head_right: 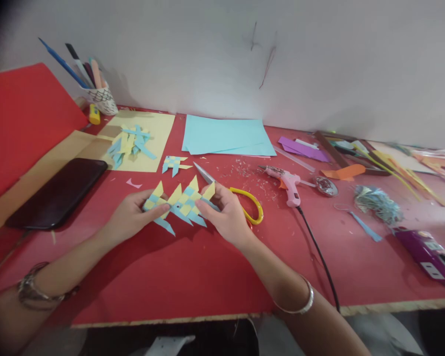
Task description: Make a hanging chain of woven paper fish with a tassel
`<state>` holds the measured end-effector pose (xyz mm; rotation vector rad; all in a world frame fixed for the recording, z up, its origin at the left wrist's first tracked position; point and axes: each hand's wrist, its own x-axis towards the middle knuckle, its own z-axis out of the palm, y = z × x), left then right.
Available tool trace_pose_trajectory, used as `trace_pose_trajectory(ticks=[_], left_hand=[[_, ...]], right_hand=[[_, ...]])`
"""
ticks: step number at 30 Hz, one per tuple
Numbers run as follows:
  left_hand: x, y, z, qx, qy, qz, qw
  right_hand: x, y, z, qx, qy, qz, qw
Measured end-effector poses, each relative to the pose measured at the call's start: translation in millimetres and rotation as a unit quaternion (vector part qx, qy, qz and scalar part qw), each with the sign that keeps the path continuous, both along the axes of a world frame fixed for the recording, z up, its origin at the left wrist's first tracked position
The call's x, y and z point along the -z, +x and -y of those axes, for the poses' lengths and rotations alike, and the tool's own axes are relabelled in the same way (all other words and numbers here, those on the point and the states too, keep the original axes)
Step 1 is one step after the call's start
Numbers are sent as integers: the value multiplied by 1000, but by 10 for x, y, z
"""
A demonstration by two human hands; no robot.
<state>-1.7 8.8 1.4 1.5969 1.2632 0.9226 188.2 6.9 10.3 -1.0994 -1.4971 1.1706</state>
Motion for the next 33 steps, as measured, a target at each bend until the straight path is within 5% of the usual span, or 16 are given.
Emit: trace_pose_trajectory(ticks=[9, 33], left_hand=[[-36, 19, 3, 12, -5, -2, 1000], [-42, 31, 3, 22, -14, -2, 1000]], right_hand=[[-60, -18, 20, 0, -76, 106, 991], [-64, -23, 40, -19, -46, 131, 990]])
